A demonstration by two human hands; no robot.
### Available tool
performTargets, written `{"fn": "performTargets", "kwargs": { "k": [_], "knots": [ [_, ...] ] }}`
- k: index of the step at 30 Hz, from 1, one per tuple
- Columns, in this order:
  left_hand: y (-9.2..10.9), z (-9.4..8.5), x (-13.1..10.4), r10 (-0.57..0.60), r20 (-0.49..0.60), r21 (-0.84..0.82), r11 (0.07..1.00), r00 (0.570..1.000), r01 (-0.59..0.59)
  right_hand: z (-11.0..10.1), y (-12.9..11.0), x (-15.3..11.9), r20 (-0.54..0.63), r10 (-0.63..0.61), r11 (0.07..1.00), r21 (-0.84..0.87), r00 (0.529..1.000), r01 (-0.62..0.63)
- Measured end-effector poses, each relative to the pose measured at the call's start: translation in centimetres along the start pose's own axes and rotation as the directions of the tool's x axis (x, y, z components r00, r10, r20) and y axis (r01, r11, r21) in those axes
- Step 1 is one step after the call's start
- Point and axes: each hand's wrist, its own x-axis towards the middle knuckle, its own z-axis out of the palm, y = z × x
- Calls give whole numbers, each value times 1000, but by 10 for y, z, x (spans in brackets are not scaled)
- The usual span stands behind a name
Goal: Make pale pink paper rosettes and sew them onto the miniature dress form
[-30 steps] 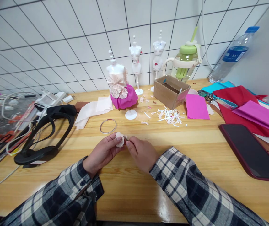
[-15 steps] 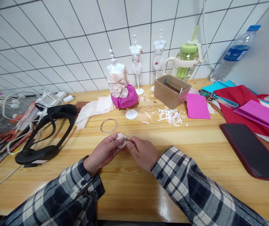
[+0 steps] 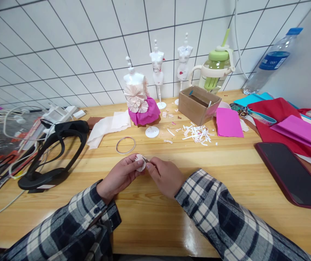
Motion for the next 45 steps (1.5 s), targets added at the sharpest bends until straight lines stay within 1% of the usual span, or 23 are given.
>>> {"fn": "performTargets", "kwargs": {
  "k": [6,11,16,26,34,38,45],
  "knots": [
    [-2,-5,3,-7,-13,-46,999,1000,6,1,1,0,-26,-2,1000,-5,1000,2],
    [-2,-3,3,-6,-35,-78,997,999,3,1,0,0,-48,-2,1000,-5,999,2],
    [0,-3,2,-20,-33,-96,995,999,17,1,-1,0,-16,16,1000,20,1000,-16],
    [0,-3,1,-14,-11,-69,998,1000,13,1,-1,-1,-2,18,999,36,1000,-18],
    [-1,-4,1,-6,9,-21,1000,1000,6,2,-1,0,-22,3,1000,30,1000,-3],
    [-1,-4,1,-12,3,-17,1000,1000,13,1,-1,0,-22,-1,1000,16,1000,1],
    [-1,-3,1,-8,-43,-43,999,999,6,0,-1,0,-26,-1,1000,9,1000,1]
  ]
}}
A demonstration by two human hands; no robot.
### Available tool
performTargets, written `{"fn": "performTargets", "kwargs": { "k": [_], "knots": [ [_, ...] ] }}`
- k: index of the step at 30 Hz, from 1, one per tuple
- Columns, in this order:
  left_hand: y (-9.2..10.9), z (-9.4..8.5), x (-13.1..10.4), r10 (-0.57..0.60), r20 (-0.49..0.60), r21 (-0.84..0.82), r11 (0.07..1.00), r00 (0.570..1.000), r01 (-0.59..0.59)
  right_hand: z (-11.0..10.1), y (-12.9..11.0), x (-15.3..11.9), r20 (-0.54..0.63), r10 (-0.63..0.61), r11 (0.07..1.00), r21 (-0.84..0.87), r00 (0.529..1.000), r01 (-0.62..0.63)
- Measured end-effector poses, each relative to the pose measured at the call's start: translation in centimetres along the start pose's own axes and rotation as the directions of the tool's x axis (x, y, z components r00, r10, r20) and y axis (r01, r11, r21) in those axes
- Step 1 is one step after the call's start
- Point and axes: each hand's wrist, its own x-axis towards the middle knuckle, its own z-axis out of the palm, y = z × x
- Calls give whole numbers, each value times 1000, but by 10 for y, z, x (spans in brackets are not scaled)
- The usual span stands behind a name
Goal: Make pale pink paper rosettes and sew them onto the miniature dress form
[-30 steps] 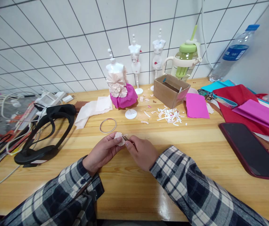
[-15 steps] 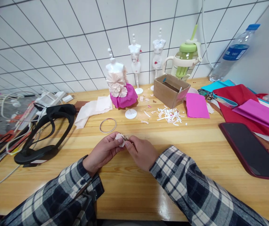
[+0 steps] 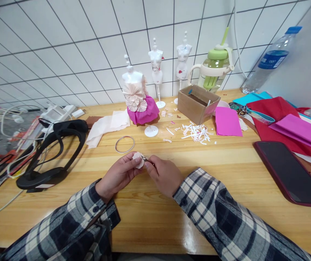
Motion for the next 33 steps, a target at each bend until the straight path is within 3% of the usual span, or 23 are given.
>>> {"fn": "performTargets", "kwargs": {
  "k": [21,33],
  "knots": [
    [-1,-2,0,-4,-10,-27,1000,1000,4,-2,-2,0,-16,14,1000,5,1000,-14],
    [0,-1,1,-2,-20,-55,999,1000,1,0,-2,0,47,20,998,60,999,-23]
  ]
}}
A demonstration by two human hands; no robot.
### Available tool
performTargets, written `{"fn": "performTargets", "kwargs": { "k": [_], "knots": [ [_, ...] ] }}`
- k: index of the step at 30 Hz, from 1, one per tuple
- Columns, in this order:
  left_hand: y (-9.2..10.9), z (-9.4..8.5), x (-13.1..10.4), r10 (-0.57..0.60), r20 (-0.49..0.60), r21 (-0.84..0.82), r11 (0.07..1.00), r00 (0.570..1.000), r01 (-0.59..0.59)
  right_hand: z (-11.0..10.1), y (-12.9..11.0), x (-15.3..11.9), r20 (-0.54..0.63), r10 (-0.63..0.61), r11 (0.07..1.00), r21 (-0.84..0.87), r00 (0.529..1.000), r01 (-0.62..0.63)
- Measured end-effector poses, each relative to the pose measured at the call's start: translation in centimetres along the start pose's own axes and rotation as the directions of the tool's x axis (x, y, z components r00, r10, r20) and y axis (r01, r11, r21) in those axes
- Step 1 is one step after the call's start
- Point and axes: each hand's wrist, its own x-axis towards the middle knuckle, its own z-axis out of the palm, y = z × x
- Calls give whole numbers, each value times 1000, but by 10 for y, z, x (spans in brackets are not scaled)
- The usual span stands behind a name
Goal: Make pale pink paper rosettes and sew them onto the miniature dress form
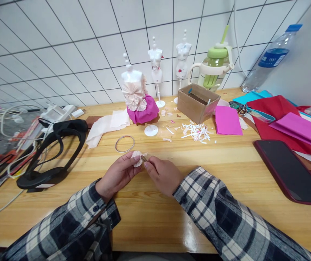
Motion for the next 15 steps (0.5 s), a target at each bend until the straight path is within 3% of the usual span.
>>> {"fn": "performTargets", "kwargs": {
  "k": [15],
  "knots": [
    [0,3,-1,2,58,67,998,998,-6,2,3,0,-21,-22,1000,-4,1000,22]
  ]
}}
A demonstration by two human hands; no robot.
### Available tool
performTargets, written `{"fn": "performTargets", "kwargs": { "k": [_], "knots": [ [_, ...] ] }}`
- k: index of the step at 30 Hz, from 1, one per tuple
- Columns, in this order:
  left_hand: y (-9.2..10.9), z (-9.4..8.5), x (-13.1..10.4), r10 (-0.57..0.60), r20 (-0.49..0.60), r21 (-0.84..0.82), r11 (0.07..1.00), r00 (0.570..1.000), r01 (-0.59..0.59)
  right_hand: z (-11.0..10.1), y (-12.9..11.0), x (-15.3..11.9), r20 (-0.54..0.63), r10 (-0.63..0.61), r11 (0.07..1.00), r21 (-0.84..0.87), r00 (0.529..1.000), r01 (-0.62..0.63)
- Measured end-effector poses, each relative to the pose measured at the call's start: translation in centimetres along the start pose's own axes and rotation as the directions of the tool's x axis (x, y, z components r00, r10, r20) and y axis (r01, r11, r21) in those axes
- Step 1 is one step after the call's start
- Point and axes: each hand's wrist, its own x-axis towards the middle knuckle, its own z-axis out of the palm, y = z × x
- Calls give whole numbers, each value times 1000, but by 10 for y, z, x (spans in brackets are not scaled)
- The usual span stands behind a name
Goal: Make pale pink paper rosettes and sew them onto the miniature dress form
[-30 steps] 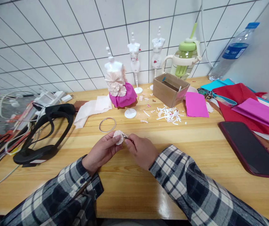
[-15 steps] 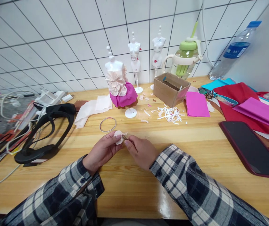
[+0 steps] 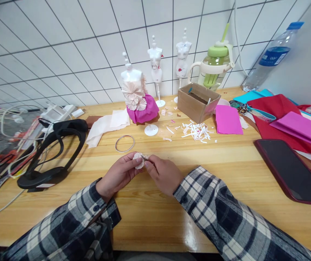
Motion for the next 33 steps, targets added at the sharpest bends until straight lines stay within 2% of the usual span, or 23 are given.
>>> {"fn": "performTargets", "kwargs": {
  "k": [11,33],
  "knots": [
    [-1,-2,1,3,-21,-13,1000,1000,-3,-2,-1,1,-8,5,998,-68,1000,-5],
    [0,0,0,-6,9,12,1000,1000,6,-1,0,0,-9,-29,998,-49,1000,29]
  ]
}}
